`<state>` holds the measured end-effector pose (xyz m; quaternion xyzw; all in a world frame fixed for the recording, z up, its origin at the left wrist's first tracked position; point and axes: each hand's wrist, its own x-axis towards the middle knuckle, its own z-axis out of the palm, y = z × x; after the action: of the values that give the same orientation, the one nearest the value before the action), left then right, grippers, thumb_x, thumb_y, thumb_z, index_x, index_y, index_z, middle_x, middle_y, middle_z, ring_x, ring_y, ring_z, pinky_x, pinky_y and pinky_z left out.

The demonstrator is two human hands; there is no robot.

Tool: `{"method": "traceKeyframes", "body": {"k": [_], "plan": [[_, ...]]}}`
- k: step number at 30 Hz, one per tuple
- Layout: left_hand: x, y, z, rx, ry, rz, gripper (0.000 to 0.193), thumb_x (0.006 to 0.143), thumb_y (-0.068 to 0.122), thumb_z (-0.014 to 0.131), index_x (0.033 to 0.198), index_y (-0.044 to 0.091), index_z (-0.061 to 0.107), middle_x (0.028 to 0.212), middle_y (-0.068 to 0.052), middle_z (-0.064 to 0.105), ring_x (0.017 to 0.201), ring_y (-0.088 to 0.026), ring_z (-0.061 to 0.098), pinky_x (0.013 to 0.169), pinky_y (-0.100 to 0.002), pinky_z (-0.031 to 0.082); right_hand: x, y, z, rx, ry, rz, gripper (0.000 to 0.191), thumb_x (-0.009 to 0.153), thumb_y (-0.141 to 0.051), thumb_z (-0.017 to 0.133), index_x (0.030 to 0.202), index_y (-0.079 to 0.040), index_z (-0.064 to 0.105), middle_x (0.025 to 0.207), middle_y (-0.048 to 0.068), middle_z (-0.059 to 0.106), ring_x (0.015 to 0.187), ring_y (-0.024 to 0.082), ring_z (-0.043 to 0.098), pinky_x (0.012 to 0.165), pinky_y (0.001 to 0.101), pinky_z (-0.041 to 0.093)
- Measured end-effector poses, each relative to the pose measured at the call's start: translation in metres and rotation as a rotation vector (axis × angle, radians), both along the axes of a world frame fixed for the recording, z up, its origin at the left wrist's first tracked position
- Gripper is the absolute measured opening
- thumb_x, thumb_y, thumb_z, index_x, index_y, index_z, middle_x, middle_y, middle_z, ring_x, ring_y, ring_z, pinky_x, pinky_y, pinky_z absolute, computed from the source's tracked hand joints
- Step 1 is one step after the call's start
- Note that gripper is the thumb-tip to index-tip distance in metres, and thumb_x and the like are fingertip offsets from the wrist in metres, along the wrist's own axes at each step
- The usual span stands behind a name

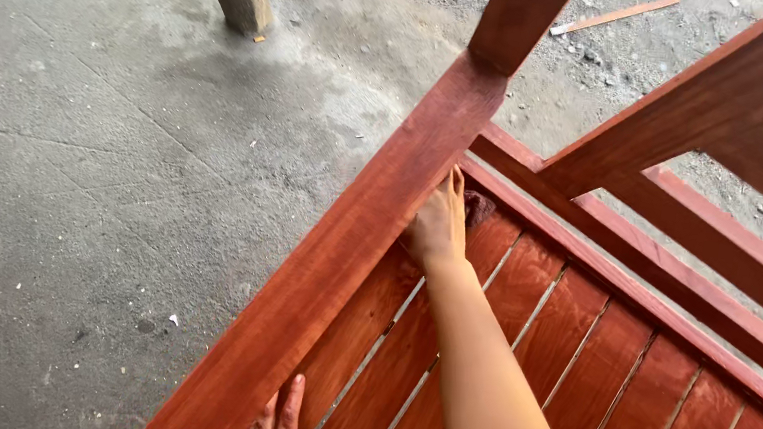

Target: The person applies reddish-brown wood stain to slatted wooden benches and chairs using a cloth, dipping the cloth into a bucket of stain and wiping it across the seat slats, edges, and frames of several furniture pieces.

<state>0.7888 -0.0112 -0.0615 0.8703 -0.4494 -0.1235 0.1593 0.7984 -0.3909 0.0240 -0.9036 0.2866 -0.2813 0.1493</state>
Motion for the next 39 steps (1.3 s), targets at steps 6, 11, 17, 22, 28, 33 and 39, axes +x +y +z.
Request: {"method": "traceKeyframes", "body": {"k": [6, 11, 17, 22, 28, 33, 39], "plan": [[0.001, -0.004, 0.033, -0.237, -0.027, -0.042, 0.088, 0.084, 0.049, 0.055, 0.159, 0.011, 0.029, 0.154, -0.028, 0.039, 0.140, -0.049, 0.035, 0.112, -0.058, 0.030, -0.001, 0.052, 0.002, 0.171, -0.038, 0.040, 0.026, 0.092, -0.027, 0.066, 0.111, -0.010, 0.073, 0.124, 0.014, 0.065, 0.125, 0.038, 0.049, 0.110, 0.0516, 0.036], [0.000, 0.000, 0.042, -0.419, -0.115, -0.073, 0.080, 0.090, 0.045, 0.052, 0.158, 0.009, 0.031, 0.157, -0.024, 0.038, 0.146, -0.048, 0.033, 0.120, -0.059, 0.023, -0.029, 0.161, -0.004, 0.238, 0.010, 0.253, 0.037, 0.070, -0.026, 0.070, 0.102, -0.010, 0.076, 0.122, 0.012, 0.067, 0.127, 0.035, 0.054, 0.116, 0.0542, 0.037], [-0.009, 0.019, 0.041, -0.598, 0.050, -0.114, 0.073, 0.091, 0.038, 0.049, 0.156, 0.007, 0.034, 0.159, -0.029, 0.033, 0.149, -0.049, 0.032, 0.121, -0.059, 0.026, -0.055, 0.262, -0.030, 0.271, -0.061, 0.358, 0.048, 0.086, -0.016, 0.067, 0.133, -0.013, 0.068, 0.154, 0.013, 0.053, 0.152, 0.042, 0.035, 0.121, 0.0546, 0.034], [-0.015, 0.062, 0.045, -0.737, 0.107, -0.170, 0.064, 0.095, 0.024, 0.050, 0.153, 0.003, 0.035, 0.161, -0.032, 0.031, 0.153, -0.051, 0.030, 0.124, -0.062, 0.024, -0.074, 0.287, -0.014, 0.492, -0.014, 0.486, 0.048, 0.079, -0.018, 0.075, 0.126, -0.017, 0.070, 0.148, 0.009, 0.056, 0.145, 0.044, 0.039, 0.117, 0.0550, 0.036], [-0.043, 0.141, 0.030, -0.597, 0.117, -0.024, 0.051, 0.099, 0.026, 0.046, 0.147, 0.006, 0.045, 0.151, -0.024, 0.045, 0.140, -0.040, 0.047, 0.115, -0.054, 0.041, -0.081, 0.311, 0.014, 0.523, 0.175, 0.326, 0.061, 0.065, -0.015, 0.082, 0.125, -0.017, 0.070, 0.134, 0.008, 0.060, 0.113, 0.040, 0.054, 0.099, 0.0500, 0.050], [-0.061, 0.184, -0.001, -0.446, 0.312, 0.184, 0.056, 0.101, 0.035, 0.042, 0.144, 0.000, 0.047, 0.148, -0.027, 0.043, 0.134, -0.042, 0.049, 0.081, -0.036, 0.058, -0.115, 0.313, 0.043, 0.525, 0.345, 0.296, 0.051, 0.065, -0.014, 0.082, 0.115, -0.017, 0.073, 0.127, 0.008, 0.063, 0.106, 0.039, 0.056, 0.091, 0.0491, 0.052], [-0.057, 0.202, -0.008, -0.510, 0.087, 0.224, 0.055, 0.101, 0.039, 0.042, 0.140, 0.000, 0.050, 0.141, -0.027, 0.047, 0.132, -0.041, 0.051, 0.107, -0.049, 0.047, -0.121, 0.348, 0.048, 0.353, -0.019, 0.285, 0.049, 0.065, -0.015, 0.082, 0.113, -0.014, 0.073, 0.127, 0.010, 0.064, 0.113, 0.040, 0.060, 0.098, 0.0510, 0.052]]}}
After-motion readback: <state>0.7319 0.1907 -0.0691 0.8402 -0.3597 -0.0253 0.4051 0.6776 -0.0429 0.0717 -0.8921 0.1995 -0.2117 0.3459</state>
